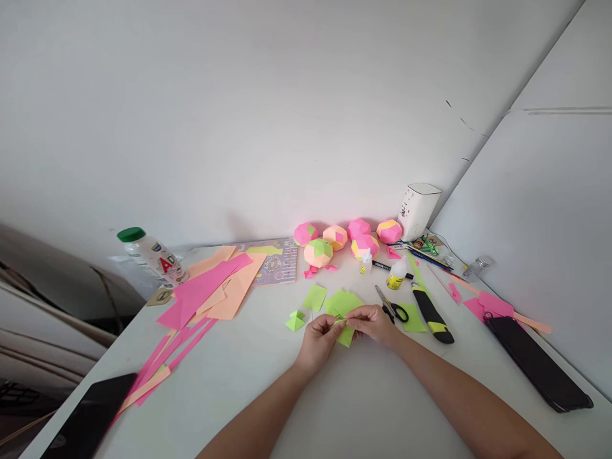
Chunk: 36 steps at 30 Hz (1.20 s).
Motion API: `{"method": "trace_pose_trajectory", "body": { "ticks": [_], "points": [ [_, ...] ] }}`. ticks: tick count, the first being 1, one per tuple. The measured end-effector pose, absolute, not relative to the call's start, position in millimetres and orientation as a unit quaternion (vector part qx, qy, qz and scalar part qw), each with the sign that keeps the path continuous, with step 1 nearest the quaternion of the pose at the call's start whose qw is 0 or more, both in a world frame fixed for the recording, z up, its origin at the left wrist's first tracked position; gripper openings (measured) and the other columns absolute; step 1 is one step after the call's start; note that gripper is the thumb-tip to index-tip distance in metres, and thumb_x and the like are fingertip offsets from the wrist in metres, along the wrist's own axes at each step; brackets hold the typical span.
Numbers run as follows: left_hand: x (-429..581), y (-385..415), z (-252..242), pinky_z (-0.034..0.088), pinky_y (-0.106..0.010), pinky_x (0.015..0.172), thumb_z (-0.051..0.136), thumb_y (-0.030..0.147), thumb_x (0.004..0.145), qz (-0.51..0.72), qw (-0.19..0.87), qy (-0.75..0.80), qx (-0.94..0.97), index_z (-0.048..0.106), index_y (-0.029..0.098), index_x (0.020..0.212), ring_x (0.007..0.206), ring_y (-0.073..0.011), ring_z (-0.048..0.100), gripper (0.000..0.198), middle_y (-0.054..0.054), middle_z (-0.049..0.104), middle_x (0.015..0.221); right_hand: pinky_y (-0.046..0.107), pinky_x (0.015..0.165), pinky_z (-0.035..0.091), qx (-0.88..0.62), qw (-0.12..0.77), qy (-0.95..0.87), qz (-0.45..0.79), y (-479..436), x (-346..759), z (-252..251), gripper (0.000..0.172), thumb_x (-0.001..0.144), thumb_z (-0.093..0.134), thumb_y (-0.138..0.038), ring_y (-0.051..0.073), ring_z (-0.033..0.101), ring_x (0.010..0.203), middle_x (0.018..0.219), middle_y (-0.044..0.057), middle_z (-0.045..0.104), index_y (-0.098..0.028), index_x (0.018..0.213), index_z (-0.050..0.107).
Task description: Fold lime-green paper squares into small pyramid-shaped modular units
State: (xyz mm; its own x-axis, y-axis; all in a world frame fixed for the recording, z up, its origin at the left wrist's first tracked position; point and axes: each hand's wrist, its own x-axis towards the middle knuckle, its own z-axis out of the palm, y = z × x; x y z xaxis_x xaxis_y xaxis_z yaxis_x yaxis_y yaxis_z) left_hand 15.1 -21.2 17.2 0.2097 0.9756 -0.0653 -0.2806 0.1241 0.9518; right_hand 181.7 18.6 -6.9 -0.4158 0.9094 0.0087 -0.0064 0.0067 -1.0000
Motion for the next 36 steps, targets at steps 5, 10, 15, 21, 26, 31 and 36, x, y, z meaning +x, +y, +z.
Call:
{"method": "trace_pose_trajectory", "body": {
  "ticks": [5,10,15,21,26,31,36],
  "points": [
    [14.7,-21.5,18.8,0.041,-0.025,0.048,0.065,0.043,0.070,0.495,0.642,0.380,0.446,0.054,0.017,0.067,0.054,-0.0150,0.059,0.028,-0.004,0.066,0.062,0.023,0.045,0.045,-0.382,0.380,-0.593,0.599,17.9,182.0,-5.1,0.024,0.068,0.071,-0.036,0.013,0.058,0.047,0.058,0.001,0.064,-0.016,0.081,0.070],
    [14.9,-21.9,19.8,0.047,-0.031,0.062,0.063,0.043,0.072,0.486,0.638,0.375,0.465,0.054,0.017,0.071,0.063,-0.0178,0.062,0.027,-0.004,0.065,0.062,0.023,0.045,0.045,-0.374,0.380,-0.599,0.598,17.7,181.9,-5.2,0.024,0.069,0.070,-0.035,0.013,0.060,0.049,0.062,0.001,0.065,-0.015,0.081,0.071],
    [14.5,-21.0,14.7,0.045,-0.028,0.062,0.063,0.042,0.071,0.485,0.618,0.403,0.470,0.054,0.017,0.070,0.060,-0.0150,0.059,0.028,-0.002,0.062,0.062,0.023,0.045,0.045,-0.368,0.370,-0.600,0.606,16.4,180.6,-1.8,0.023,0.069,0.071,-0.035,0.013,0.060,0.049,0.062,0.001,0.065,-0.016,0.082,0.071],
    [14.1,-22.9,15.5,0.040,-0.023,0.053,0.063,0.041,0.069,0.476,0.584,0.458,0.472,0.053,0.016,0.066,0.055,-0.0118,0.053,0.027,0.001,0.056,0.059,0.023,0.045,0.045,-0.368,0.355,-0.604,0.611,14.7,179.4,0.8,0.026,0.067,0.071,-0.037,0.013,0.059,0.049,0.061,0.001,0.066,-0.017,0.083,0.072],
    [13.8,-23.2,12.6,0.039,-0.023,0.054,0.062,0.037,0.069,0.494,0.573,0.461,0.463,0.052,0.017,0.065,0.055,-0.0114,0.051,0.023,0.001,0.054,0.059,0.023,0.044,0.044,-0.379,0.361,-0.586,0.619,14.7,179.0,-0.6,0.027,0.066,0.072,-0.038,0.013,0.057,0.046,0.057,0.001,0.064,-0.016,0.081,0.072],
    [12.1,-21.8,8.5,0.036,-0.022,0.052,0.061,0.036,0.069,0.522,0.570,0.466,0.431,0.052,0.016,0.066,0.054,-0.0095,0.046,0.022,0.002,0.050,0.060,0.022,0.041,0.039,-0.390,0.369,-0.587,0.606,16.7,180.5,-1.4,0.027,0.067,0.071,-0.038,0.012,0.057,0.043,0.055,0.000,0.063,-0.015,0.081,0.072],
    [13.4,-22.6,15.8,0.037,-0.022,0.054,0.063,0.039,0.068,0.516,0.601,0.441,0.422,0.053,0.017,0.073,0.055,-0.0097,0.047,0.024,0.002,0.054,0.065,0.022,0.042,0.039,-0.386,0.376,-0.584,0.608,16.9,181.9,-3.1,0.025,0.067,0.071,-0.037,0.012,0.056,0.043,0.056,0.000,0.063,-0.015,0.080,0.071]
  ]
}}
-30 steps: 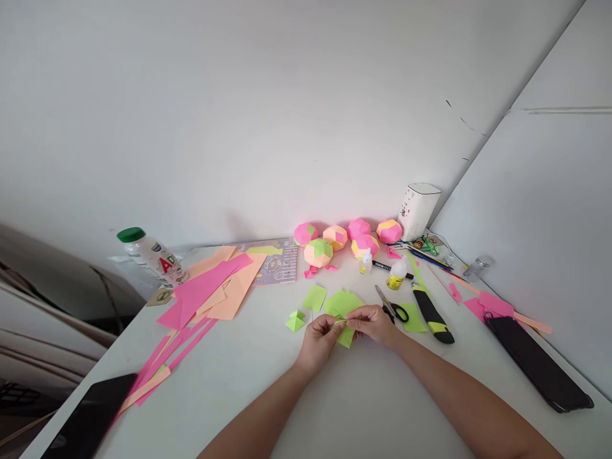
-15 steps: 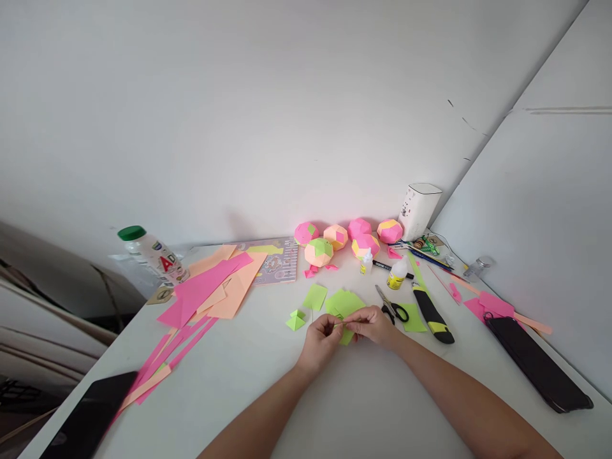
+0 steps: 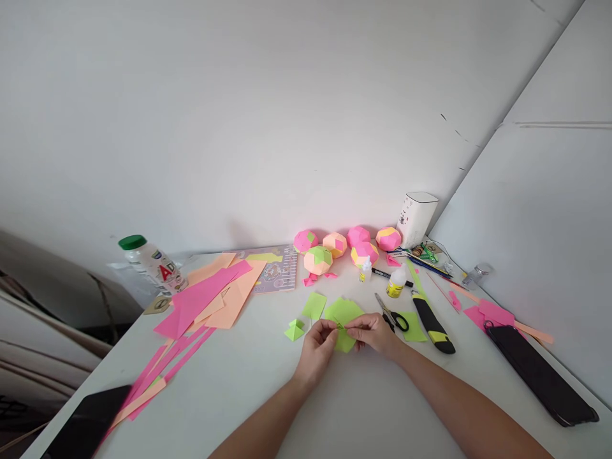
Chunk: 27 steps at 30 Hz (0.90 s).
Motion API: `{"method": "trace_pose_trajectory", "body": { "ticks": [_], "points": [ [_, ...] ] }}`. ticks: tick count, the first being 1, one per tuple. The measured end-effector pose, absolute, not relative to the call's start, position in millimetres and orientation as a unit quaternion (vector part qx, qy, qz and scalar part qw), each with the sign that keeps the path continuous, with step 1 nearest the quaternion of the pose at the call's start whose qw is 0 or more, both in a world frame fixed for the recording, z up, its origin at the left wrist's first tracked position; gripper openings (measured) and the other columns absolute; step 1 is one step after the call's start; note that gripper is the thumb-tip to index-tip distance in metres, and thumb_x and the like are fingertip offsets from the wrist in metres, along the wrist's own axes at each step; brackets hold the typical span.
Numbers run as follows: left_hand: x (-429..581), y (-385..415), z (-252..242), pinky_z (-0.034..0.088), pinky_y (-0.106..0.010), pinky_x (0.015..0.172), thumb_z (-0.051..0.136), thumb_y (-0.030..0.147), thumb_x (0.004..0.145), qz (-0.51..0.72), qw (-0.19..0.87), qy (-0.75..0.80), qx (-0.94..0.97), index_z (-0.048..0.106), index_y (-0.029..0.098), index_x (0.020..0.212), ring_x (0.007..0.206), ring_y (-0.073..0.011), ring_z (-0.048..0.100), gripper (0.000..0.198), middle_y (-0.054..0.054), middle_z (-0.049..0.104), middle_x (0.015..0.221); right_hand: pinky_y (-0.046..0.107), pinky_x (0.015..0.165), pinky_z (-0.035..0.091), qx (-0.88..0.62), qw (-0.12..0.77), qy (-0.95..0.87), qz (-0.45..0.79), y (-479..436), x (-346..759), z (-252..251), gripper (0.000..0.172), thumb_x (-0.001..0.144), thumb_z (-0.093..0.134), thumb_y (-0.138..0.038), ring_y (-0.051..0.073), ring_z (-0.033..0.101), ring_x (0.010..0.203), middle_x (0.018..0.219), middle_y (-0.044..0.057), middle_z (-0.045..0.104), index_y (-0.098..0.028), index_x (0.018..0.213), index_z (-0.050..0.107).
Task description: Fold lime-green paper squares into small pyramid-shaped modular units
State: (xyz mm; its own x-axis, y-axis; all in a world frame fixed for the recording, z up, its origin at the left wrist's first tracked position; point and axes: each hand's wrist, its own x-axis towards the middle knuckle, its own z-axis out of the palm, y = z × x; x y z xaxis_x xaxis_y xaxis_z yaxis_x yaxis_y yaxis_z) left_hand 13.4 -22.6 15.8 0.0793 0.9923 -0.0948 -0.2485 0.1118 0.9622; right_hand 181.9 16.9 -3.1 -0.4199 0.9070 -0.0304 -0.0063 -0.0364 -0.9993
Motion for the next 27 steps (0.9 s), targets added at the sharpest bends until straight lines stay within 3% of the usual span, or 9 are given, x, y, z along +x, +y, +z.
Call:
{"method": "trace_pose_trajectory", "body": {
  "ticks": [3,9,16,27],
  "points": [
    [14.6,-22.9,17.4,0.038,-0.024,0.056,0.063,0.041,0.069,0.481,0.608,0.428,0.464,0.054,0.017,0.071,0.058,-0.0120,0.050,0.026,0.001,0.056,0.063,0.023,0.044,0.041,-0.382,0.364,-0.587,0.614,15.9,181.6,-3.5,0.025,0.069,0.070,-0.037,0.012,0.057,0.045,0.058,0.000,0.064,-0.015,0.081,0.070],
    [13.6,-22.4,12.7,0.031,-0.021,0.051,0.058,0.040,0.072,0.487,0.561,0.467,0.479,0.049,0.017,0.067,0.052,-0.0091,0.041,0.025,0.004,0.045,0.057,0.021,0.043,0.038,-0.382,0.369,-0.609,0.589,15.4,180.6,1.9,0.021,0.075,0.064,-0.035,0.011,0.056,0.044,0.050,-0.001,0.060,-0.014,0.079,0.066],
    [13.4,-24.9,17.4,0.039,-0.025,0.061,0.054,0.034,0.074,0.455,0.490,0.502,0.549,0.056,0.017,0.069,0.066,-0.0135,0.048,0.018,-0.001,0.054,0.069,0.021,0.045,0.038,-0.380,0.341,-0.631,0.584,14.9,180.2,2.6,0.022,0.077,0.063,-0.035,0.012,0.056,0.046,0.051,-0.001,0.060,-0.014,0.078,0.066],
    [13.3,-23.4,11.0,0.033,-0.021,0.050,0.058,0.038,0.072,0.485,0.537,0.491,0.485,0.052,0.016,0.065,0.052,-0.0092,0.041,0.023,0.003,0.047,0.058,0.021,0.045,0.039,-0.370,0.352,-0.622,0.593,15.3,181.1,5.6,0.021,0.077,0.063,-0.035,0.011,0.055,0.047,0.053,-0.001,0.060,-0.015,0.074,0.066]
  ]
}}
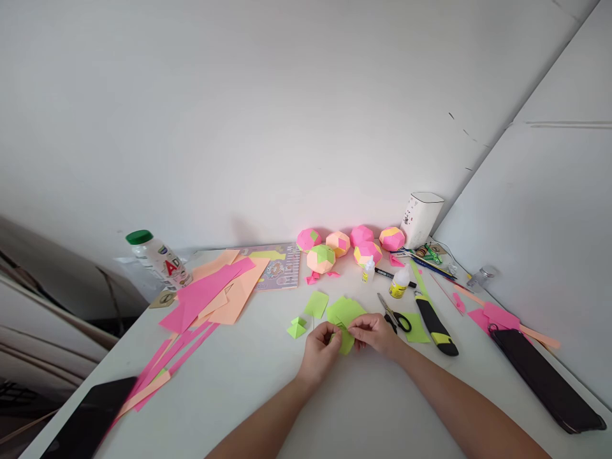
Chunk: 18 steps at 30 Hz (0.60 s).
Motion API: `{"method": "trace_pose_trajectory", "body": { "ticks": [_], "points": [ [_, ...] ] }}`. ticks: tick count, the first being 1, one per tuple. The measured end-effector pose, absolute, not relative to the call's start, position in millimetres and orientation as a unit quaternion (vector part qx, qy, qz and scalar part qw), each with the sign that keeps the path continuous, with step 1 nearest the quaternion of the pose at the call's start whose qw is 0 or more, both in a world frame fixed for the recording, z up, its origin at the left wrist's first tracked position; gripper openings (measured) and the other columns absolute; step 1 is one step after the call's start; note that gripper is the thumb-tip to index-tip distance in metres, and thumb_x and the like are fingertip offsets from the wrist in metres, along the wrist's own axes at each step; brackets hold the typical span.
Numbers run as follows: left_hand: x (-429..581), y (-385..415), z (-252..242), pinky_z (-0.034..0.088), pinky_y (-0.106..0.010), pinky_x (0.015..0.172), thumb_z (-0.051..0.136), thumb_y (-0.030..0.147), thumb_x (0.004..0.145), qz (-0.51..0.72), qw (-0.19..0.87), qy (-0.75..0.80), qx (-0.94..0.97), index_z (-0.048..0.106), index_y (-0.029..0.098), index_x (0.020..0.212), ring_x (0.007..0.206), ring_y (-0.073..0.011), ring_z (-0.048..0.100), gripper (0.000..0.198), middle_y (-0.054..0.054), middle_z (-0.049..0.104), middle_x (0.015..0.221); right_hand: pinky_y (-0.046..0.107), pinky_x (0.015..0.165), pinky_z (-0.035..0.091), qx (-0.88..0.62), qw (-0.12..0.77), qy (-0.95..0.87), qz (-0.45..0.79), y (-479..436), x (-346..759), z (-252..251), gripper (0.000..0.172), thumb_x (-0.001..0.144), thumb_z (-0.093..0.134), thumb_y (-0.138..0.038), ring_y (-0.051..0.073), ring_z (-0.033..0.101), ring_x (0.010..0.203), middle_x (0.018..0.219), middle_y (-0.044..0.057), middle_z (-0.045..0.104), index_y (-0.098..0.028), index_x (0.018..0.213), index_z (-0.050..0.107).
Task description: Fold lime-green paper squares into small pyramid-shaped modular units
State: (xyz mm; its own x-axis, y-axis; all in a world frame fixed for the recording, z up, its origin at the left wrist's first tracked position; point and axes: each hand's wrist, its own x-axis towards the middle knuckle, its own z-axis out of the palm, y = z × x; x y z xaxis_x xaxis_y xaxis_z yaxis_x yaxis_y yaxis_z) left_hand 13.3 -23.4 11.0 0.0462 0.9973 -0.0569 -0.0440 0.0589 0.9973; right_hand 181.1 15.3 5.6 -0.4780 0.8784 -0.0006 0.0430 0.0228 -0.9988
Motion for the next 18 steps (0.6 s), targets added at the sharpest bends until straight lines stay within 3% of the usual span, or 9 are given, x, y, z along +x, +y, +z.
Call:
{"method": "trace_pose_trajectory", "body": {
  "ticks": [7,12,18],
  "points": [
    [13.3,-22.3,6.8,0.033,-0.022,0.050,0.058,0.042,0.073,0.475,0.562,0.468,0.489,0.052,0.016,0.069,0.052,-0.0091,0.041,0.027,0.002,0.048,0.060,0.023,0.048,0.044,-0.375,0.363,-0.600,0.607,15.1,181.0,7.2,0.018,0.076,0.063,-0.034,0.012,0.056,0.050,0.059,-0.001,0.059,-0.016,0.076,0.062],
    [14.9,-22.7,6.7,0.032,-0.022,0.052,0.058,0.041,0.073,0.454,0.553,0.476,0.512,0.052,0.015,0.067,0.054,-0.0096,0.042,0.027,0.001,0.048,0.059,0.019,0.044,0.038,-0.373,0.338,-0.636,0.584,12.0,178.7,6.1,0.010,0.076,0.059,-0.025,0.008,0.051,0.047,0.059,-0.003,0.054,-0.016,0.073,0.062],
    [14.4,-22.0,8.7,0.028,-0.021,0.048,0.062,0.042,0.070,0.470,0.574,0.470,0.478,0.048,0.016,0.063,0.051,-0.0077,0.036,0.030,0.004,0.042,0.056,0.019,0.040,0.036,-0.390,0.373,-0.608,0.582,14.7,179.5,3.6,0.007,0.073,0.056,-0.019,0.008,0.048,0.040,0.052,-0.004,0.052,-0.015,0.068,0.059]
  ]
}}
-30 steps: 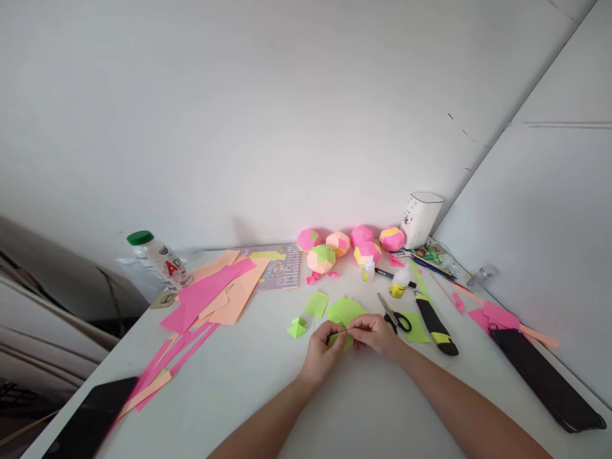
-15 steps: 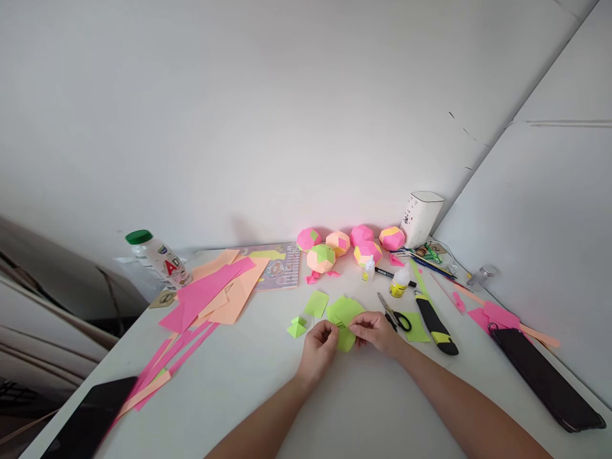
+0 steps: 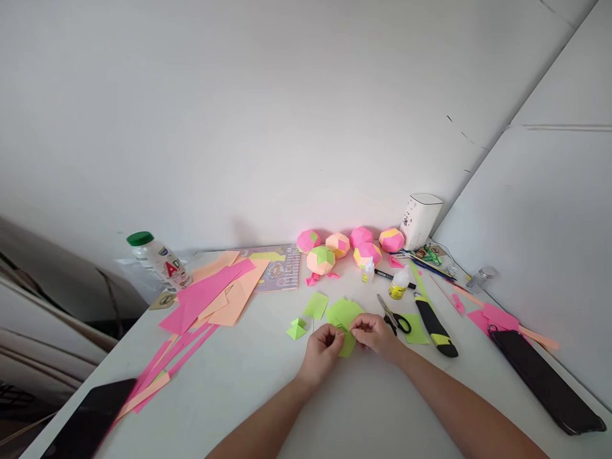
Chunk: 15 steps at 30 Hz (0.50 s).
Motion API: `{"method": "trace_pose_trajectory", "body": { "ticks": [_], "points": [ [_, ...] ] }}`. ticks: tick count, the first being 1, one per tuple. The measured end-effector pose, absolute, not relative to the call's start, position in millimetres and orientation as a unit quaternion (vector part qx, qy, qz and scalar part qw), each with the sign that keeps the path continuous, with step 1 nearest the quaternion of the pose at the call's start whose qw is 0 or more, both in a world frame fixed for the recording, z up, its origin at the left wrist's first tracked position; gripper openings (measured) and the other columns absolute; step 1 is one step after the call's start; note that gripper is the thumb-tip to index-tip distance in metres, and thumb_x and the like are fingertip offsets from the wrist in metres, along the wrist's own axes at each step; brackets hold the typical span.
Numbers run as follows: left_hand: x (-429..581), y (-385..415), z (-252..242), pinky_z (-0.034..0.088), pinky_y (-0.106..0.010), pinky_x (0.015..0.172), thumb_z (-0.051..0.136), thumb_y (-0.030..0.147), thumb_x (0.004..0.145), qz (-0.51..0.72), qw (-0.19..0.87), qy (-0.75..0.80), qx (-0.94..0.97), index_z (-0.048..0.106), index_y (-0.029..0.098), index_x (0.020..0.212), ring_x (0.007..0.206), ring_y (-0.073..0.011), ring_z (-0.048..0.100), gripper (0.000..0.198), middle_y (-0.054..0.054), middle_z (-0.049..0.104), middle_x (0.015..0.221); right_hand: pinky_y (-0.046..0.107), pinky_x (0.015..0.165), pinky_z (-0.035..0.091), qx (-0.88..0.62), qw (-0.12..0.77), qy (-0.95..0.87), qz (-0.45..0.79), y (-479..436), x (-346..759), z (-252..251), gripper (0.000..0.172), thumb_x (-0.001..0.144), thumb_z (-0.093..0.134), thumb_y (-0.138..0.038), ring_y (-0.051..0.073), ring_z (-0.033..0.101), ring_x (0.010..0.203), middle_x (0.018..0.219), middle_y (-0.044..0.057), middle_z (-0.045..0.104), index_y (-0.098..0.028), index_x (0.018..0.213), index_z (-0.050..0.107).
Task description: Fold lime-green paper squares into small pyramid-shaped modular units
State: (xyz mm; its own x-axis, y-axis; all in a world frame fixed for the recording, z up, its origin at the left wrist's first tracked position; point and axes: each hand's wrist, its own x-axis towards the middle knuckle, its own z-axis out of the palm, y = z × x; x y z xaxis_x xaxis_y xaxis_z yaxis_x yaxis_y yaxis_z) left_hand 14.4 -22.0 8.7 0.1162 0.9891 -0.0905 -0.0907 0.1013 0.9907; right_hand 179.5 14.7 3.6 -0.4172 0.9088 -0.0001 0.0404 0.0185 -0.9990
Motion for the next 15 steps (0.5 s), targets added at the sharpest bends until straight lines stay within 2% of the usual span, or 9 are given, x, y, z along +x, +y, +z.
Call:
{"method": "trace_pose_trajectory", "body": {
  "ticks": [9,13,15],
  "points": [
    [10.3,-18.9,9.0,0.025,-0.018,0.039,0.067,0.047,0.065,0.514,0.634,0.454,0.355,0.044,0.018,0.063,0.043,-0.0051,0.031,0.037,0.008,0.037,0.050,0.020,0.038,0.036,-0.376,0.444,-0.510,0.634,20.4,183.1,9.2,0.019,0.078,0.057,-0.033,0.008,0.049,0.041,0.061,-0.001,0.060,-0.016,0.070,0.052],
    [11.7,-20.8,12.9,0.029,-0.019,0.039,0.067,0.048,0.065,0.501,0.636,0.451,0.375,0.046,0.018,0.065,0.040,-0.0060,0.038,0.036,0.007,0.045,0.051,0.022,0.044,0.039,-0.357,0.409,-0.556,0.630,18.7,181.3,7.5,0.022,0.076,0.062,-0.037,0.009,0.050,0.045,0.055,-0.005,0.054,-0.017,0.082,0.054],
    [13.0,-22.1,15.0,0.030,-0.020,0.039,0.064,0.050,0.068,0.493,0.630,0.453,0.393,0.048,0.018,0.069,0.040,-0.0075,0.043,0.036,0.005,0.049,0.052,0.022,0.045,0.039,-0.355,0.392,-0.581,0.619,18.8,181.0,4.5,0.023,0.074,0.065,-0.038,0.009,0.048,0.045,0.053,-0.005,0.053,-0.017,0.081,0.056]
  ]
}}
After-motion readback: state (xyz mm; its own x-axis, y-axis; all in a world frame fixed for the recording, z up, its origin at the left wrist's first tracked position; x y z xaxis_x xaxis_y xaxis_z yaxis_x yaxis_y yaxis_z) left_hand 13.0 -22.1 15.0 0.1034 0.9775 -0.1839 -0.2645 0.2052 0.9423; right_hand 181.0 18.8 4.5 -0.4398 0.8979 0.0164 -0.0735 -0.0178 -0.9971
